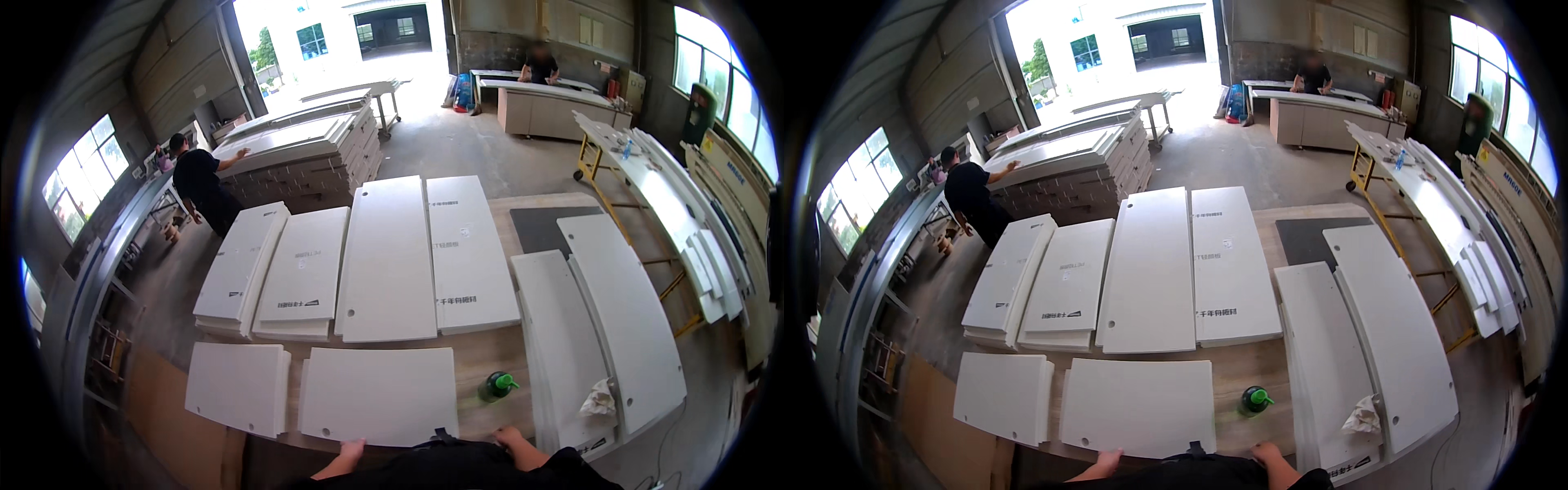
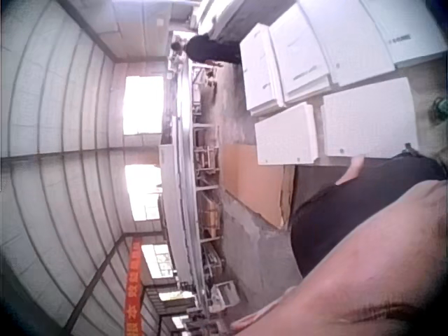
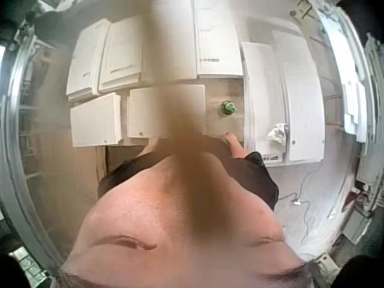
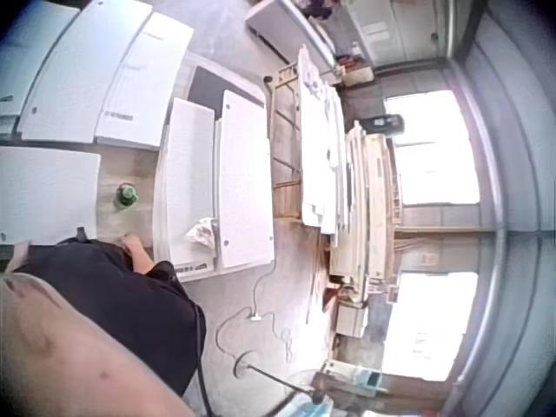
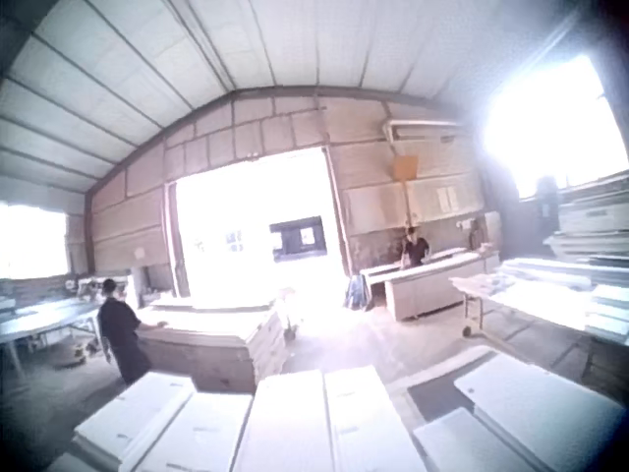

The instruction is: The person moves a large cardboard sheet on the floor and then handles white rectangular panels in a workshop. They lift a panel from a stack, place it on a workbench, and later lift another panel with a coworker to position it on a table.

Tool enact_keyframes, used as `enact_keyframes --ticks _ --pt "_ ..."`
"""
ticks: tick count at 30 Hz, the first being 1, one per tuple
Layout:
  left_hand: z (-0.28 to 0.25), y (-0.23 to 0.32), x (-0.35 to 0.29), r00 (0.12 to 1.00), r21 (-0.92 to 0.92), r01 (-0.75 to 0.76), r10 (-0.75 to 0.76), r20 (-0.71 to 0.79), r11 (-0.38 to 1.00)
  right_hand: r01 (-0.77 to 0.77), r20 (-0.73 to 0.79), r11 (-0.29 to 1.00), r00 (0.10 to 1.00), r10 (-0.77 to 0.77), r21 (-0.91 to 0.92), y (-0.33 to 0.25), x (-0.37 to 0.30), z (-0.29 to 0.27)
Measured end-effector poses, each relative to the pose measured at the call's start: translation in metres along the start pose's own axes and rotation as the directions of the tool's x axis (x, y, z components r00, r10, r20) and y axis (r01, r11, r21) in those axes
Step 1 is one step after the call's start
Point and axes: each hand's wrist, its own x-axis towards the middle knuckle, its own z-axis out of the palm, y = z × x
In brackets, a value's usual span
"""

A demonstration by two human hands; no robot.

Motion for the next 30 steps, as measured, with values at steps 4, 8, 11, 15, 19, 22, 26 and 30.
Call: enact_keyframes --ticks 4,8,11,15,19,22,26,30 --pt "0.023 -0.021 0.022 0.991 -0.134 -0.039 0.021 -0.133 0.990 -0.001 0.118 1.000 0.993 0.003 -0.019 0.010 0.015 -0.005" --pt "0.022 0.010 -0.003 0.973 -0.303 0.055 -0.119 -0.196 0.951 0.097 0.177 0.995 0.980 -0.090 -0.031 0.021 0.023 -0.016" --pt "0.028 0.020 0.002 0.962 -0.554 0.050 -0.188 -0.196 0.831 0.025 0.121 1.000 0.992 -0.024 -0.009 0.020 0.010 -0.031" --pt "0.019 0.038 -0.002 0.671 -0.482 0.289 -0.534 -0.514 0.827 -0.014 0.112 0.998 0.993 0.020 -0.054 0.020 -0.005 -0.042" --pt "-0.028 0.076 -0.046 0.632 0.024 -0.102 0.083 -0.770 0.994 -0.104 0.096 0.993 0.989 0.110 -0.063 0.027 -0.029 -0.036" --pt "-0.042 0.088 -0.054 0.685 0.308 -0.198 0.356 -0.636 0.931 -0.139 0.084 0.986 0.986 0.146 -0.091 0.011 -0.038 -0.029" --pt "-0.040 0.095 -0.042 0.792 0.361 -0.218 0.380 -0.477 0.907 -0.168 0.002 0.979 0.986 0.169 -0.113 -0.013 -0.037 -0.021" --pt "-0.046 0.117 -0.043 0.797 0.447 -0.176 0.393 -0.458 0.877 -0.205 -0.074 0.971 0.978 0.197 -0.124 -0.027 -0.025 -0.015"
